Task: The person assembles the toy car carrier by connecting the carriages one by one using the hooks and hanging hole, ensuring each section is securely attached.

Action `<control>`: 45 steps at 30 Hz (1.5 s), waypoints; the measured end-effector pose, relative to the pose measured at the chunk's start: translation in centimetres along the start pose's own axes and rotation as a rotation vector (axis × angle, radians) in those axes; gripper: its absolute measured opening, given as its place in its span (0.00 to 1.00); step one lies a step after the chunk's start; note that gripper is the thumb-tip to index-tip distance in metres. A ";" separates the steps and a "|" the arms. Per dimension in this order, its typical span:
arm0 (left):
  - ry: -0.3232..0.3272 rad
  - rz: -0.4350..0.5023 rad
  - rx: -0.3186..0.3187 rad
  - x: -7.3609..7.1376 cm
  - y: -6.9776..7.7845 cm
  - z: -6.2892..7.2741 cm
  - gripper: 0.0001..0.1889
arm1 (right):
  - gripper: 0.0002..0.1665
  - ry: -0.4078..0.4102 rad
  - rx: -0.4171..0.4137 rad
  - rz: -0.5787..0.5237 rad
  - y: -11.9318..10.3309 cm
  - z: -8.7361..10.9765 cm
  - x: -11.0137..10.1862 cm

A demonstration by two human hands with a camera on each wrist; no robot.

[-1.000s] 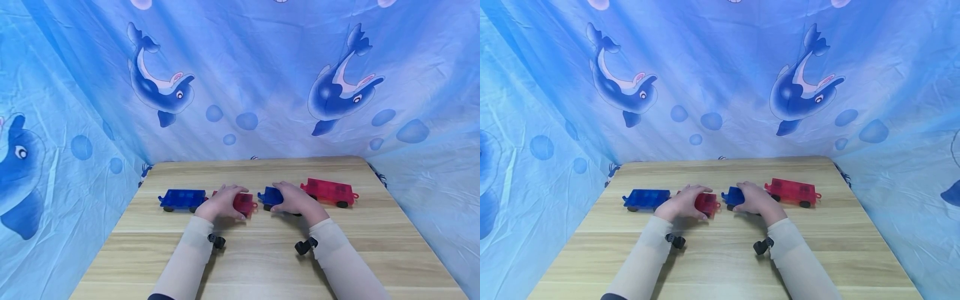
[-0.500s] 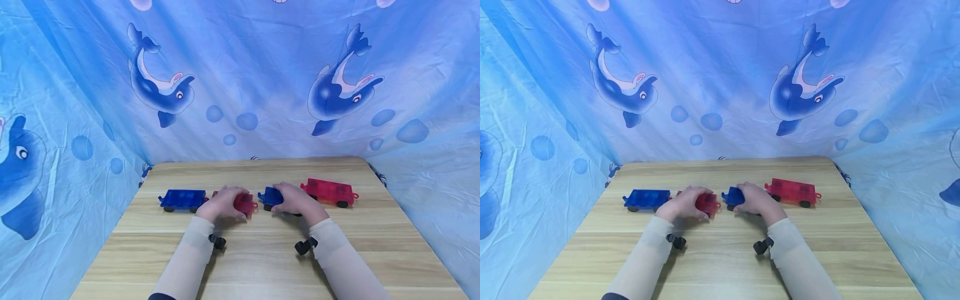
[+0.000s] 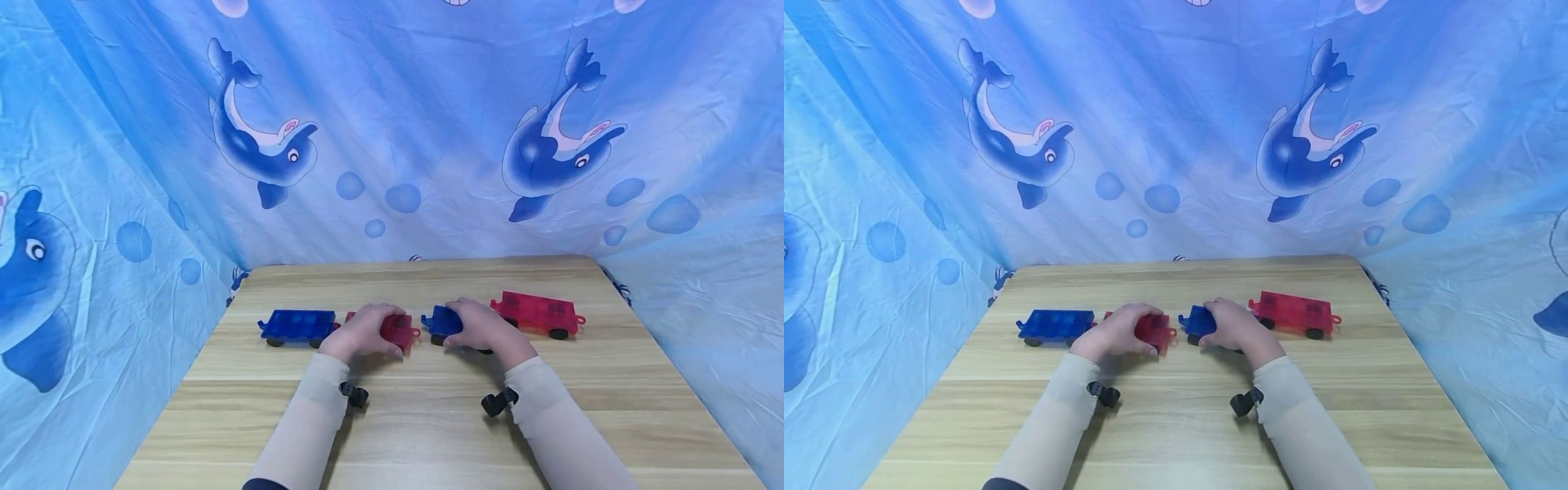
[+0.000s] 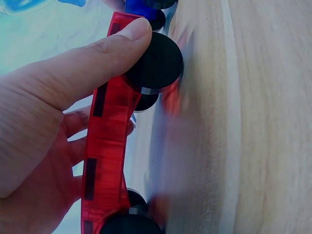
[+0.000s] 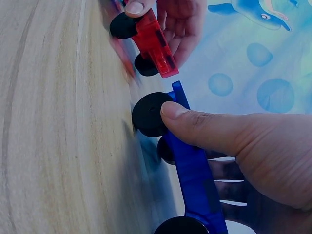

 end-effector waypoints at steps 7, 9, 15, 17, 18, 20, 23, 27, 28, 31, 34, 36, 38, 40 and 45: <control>0.016 0.014 0.021 -0.2 0.1 -0.1 0.43 | 0.55 0.007 -0.015 0.006 -0.1 0.0 0.0; 0.019 0.010 0.019 -0.2 0.0 -0.2 0.44 | 0.55 0.008 -0.019 0.012 -0.2 -0.1 0.1; 0.027 0.012 0.027 -0.2 -0.2 -0.3 0.44 | 0.55 0.007 -0.021 0.017 -0.5 0.0 0.2; 0.030 0.019 0.025 -0.3 -0.2 -0.3 0.44 | 0.55 0.005 -0.017 0.010 -0.6 0.1 0.2; 0.033 0.018 0.024 -0.3 -0.2 -0.3 0.44 | 0.54 0.005 -0.016 0.008 -0.7 0.1 0.2; 0.038 0.016 0.022 -0.4 -0.2 -0.3 0.44 | 0.54 0.007 -0.016 0.008 -0.8 0.1 0.2; 0.042 0.008 0.023 -0.4 -0.2 -0.3 0.44 | 0.54 0.008 -0.020 0.012 -0.9 0.1 0.3; 0.041 0.003 0.012 -0.4 -0.3 -0.2 0.45 | 0.53 0.008 -0.025 0.014 -1.1 0.0 0.4; 0.041 0.003 0.009 -0.4 -0.3 -0.2 0.45 | 0.53 0.008 -0.024 0.015 -1.1 0.1 0.4; 0.042 0.009 -0.001 -0.4 -0.4 -0.2 0.45 | 0.53 0.010 -0.025 0.016 -1.2 0.0 0.5; 0.045 0.017 0.001 -0.3 -0.4 -0.2 0.45 | 0.53 0.013 -0.025 0.011 -1.2 0.0 0.7; 0.050 0.012 0.004 -0.3 -0.5 -0.3 0.45 | 0.53 0.012 -0.024 0.007 -1.2 -0.1 0.8; 0.058 0.001 0.010 -0.3 -0.5 -0.3 0.45 | 0.53 0.011 -0.021 0.001 -1.2 -0.1 0.9; 0.063 -0.009 0.014 -0.3 -0.6 -0.4 0.45 | 0.54 0.010 -0.022 -0.002 -1.3 -0.2 0.9; 0.065 -0.020 0.018 -0.3 -0.6 -0.4 0.45 | 0.54 0.010 -0.026 -0.006 -1.4 -0.2 1.0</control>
Point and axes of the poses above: each hand's wrist, its own z-axis away from the middle knuckle, its own x-axis out of the palm, y = z × x, the point moved 7 cm from there along -z, towards the middle knuckle
